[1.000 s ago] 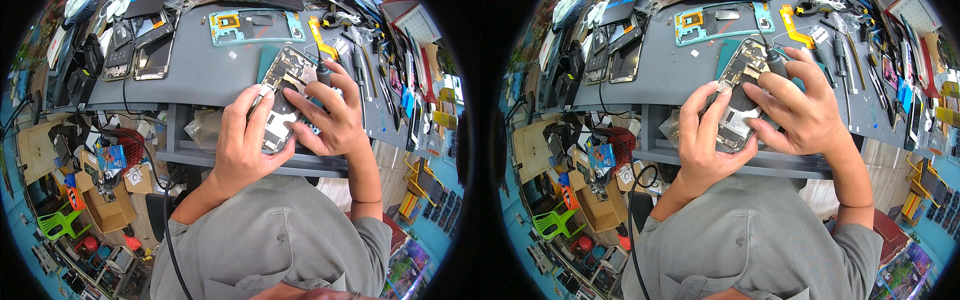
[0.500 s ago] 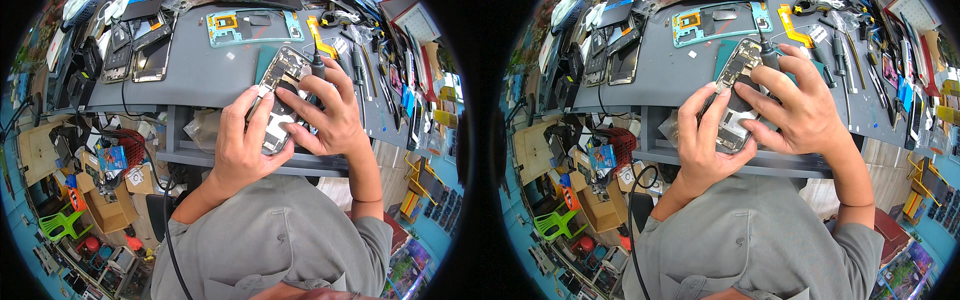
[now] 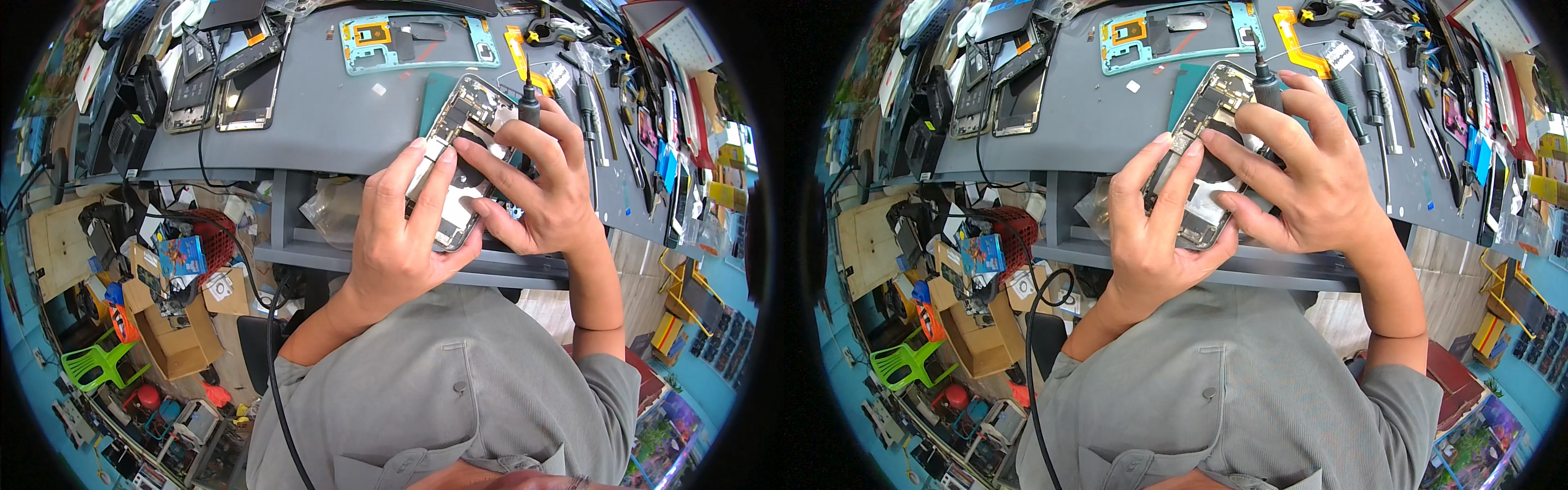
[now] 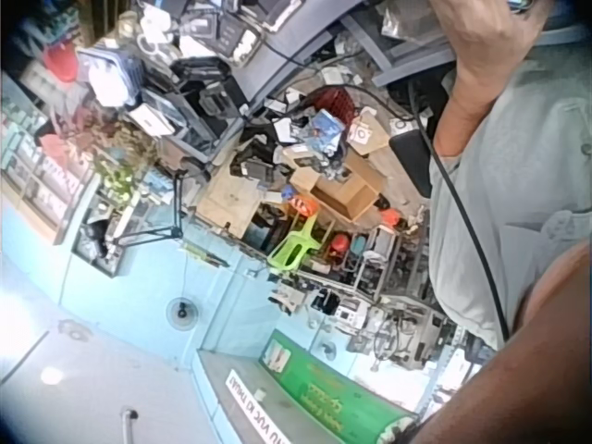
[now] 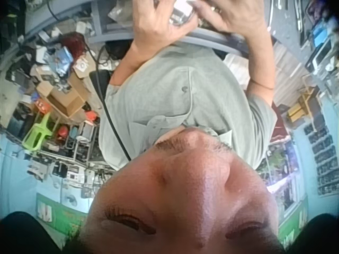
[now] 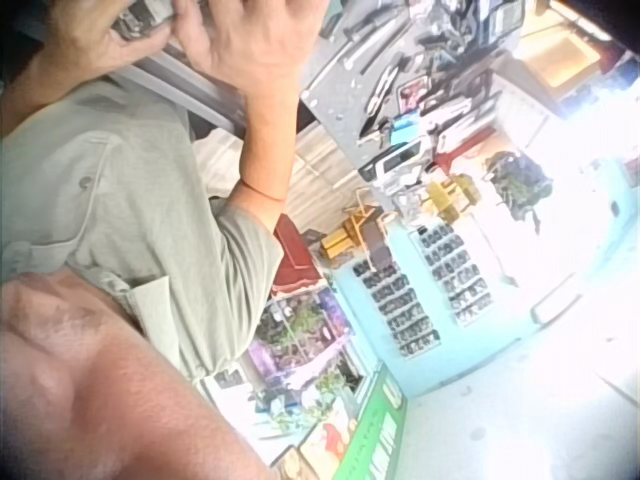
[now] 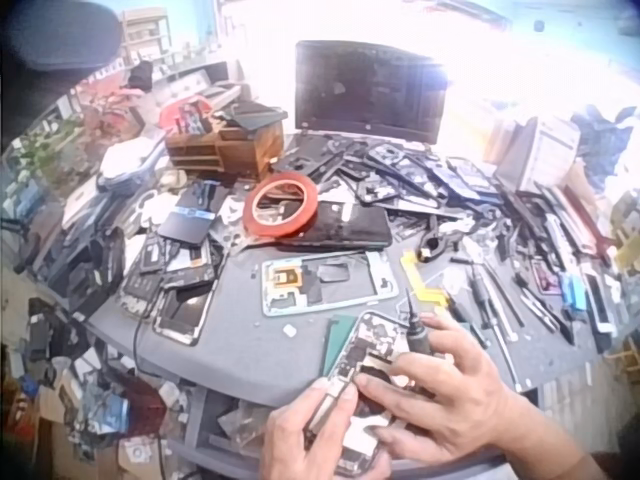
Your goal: The person disassembles a smartphone, using a screwdriver to remove screws and a prying tool to detach internal components. They then install a new battery and reassemble the device.
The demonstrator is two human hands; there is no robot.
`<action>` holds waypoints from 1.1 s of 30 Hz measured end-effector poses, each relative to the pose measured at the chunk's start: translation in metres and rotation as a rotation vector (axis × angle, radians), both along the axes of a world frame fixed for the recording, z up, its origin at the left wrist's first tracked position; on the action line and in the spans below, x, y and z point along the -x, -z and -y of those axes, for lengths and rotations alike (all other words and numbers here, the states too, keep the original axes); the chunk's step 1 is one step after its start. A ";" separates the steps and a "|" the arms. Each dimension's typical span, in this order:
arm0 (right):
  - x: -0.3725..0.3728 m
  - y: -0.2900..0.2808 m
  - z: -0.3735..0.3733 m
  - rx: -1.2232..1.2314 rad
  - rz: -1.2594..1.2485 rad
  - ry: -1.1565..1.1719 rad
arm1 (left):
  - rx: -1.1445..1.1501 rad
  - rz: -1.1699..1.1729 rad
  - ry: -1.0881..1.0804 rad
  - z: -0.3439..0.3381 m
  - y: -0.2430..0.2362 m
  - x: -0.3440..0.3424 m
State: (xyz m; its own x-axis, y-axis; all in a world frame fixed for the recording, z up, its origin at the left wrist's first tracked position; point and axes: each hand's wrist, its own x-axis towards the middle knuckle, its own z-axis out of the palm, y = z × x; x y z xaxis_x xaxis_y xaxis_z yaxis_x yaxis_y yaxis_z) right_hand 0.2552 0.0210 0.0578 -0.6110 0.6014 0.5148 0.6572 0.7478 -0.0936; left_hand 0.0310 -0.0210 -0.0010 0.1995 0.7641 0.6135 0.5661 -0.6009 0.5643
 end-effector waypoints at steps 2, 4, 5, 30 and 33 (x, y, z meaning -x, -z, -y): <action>0.000 0.000 0.000 0.011 0.013 0.002 | 0.003 -0.004 -0.004 0.000 -0.001 0.000; 0.000 -0.001 -0.001 0.027 0.026 0.004 | 0.008 -0.004 -0.001 0.000 -0.003 0.000; 0.001 -0.002 -0.001 0.030 0.031 0.005 | 0.010 -0.002 0.001 0.000 -0.003 0.000; -0.002 -0.002 -0.001 -0.014 0.049 0.026 | -0.025 0.012 -0.025 0.001 0.001 -0.001; -0.003 -0.003 0.001 -0.003 0.031 0.046 | -0.028 0.027 -0.018 0.000 0.002 -0.002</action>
